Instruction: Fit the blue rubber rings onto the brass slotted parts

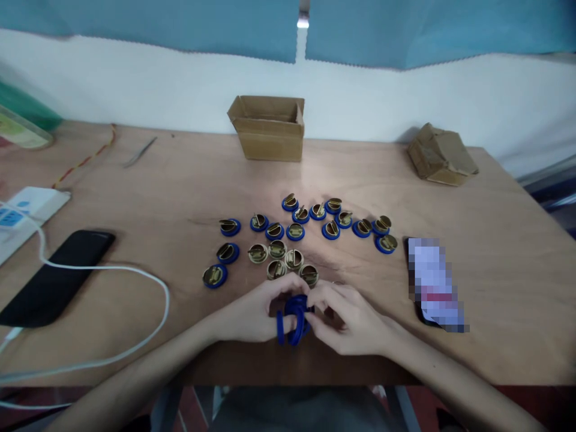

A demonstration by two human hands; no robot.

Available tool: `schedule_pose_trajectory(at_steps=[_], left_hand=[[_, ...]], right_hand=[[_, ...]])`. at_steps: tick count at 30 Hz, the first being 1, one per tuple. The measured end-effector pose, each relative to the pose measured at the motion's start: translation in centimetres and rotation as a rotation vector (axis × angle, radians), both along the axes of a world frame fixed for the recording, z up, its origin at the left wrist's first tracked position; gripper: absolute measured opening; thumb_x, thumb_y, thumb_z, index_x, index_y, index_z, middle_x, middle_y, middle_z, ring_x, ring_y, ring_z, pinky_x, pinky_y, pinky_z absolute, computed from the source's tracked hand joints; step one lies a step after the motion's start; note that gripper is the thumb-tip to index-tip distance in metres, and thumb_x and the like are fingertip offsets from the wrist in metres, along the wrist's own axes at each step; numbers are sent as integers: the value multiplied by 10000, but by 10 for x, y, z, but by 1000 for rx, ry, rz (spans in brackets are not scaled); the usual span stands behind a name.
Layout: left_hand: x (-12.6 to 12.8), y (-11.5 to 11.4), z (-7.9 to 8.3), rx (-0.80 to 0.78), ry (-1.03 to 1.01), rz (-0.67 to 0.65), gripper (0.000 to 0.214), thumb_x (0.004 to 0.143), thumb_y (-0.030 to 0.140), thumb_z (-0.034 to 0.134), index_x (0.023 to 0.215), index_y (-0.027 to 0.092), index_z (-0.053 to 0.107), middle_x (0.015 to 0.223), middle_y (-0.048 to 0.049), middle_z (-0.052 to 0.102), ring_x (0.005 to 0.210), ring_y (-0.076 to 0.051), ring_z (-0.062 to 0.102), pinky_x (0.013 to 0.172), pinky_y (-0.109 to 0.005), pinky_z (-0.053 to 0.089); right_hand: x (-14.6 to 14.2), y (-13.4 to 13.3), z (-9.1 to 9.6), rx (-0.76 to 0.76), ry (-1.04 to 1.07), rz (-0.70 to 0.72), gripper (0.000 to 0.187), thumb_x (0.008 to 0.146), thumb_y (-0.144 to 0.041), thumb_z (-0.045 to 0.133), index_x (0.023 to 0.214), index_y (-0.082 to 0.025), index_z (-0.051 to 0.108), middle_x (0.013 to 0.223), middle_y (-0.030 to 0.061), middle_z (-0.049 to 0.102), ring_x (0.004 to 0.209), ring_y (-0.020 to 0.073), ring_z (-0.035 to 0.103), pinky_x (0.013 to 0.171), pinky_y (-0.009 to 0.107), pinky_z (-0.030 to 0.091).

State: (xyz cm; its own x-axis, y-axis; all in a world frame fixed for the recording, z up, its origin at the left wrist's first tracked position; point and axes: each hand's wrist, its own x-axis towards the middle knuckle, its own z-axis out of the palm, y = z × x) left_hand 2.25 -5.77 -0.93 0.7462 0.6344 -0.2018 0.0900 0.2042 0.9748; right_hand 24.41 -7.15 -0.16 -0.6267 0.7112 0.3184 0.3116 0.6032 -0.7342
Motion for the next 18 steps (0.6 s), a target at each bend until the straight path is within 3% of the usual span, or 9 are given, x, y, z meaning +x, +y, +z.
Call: schedule_pose_trajectory(at_steps=[5,11,18], left_hand=[[-1,-1,-3,63,40,9,206,890,176,587,1095,188,566,947,-29,618,780,-146,578,683,-253,476],[-3,0,-4,162,60,11,349,795,59,552,1114,196,585,965,-29,631,797,-146,576,691,-248,470],[-3,-1,1,259,13,8,441,750,-12,570,1138,187,632,966,-39,699,801,-150,645,703,-237,502]], right_hand=[[4,5,5,-6,28,-80,124,904,-106,499,889,-229,498,725,-35,503,579,112,459,536,247,386],[7,8,6,-36,33,-167,112,939,-108,508,910,-215,526,743,-32,528,550,88,444,485,218,357],[12,15,2,74,-61,-257,109,946,-110,507,945,-215,536,661,-66,450,513,79,454,516,206,370]])
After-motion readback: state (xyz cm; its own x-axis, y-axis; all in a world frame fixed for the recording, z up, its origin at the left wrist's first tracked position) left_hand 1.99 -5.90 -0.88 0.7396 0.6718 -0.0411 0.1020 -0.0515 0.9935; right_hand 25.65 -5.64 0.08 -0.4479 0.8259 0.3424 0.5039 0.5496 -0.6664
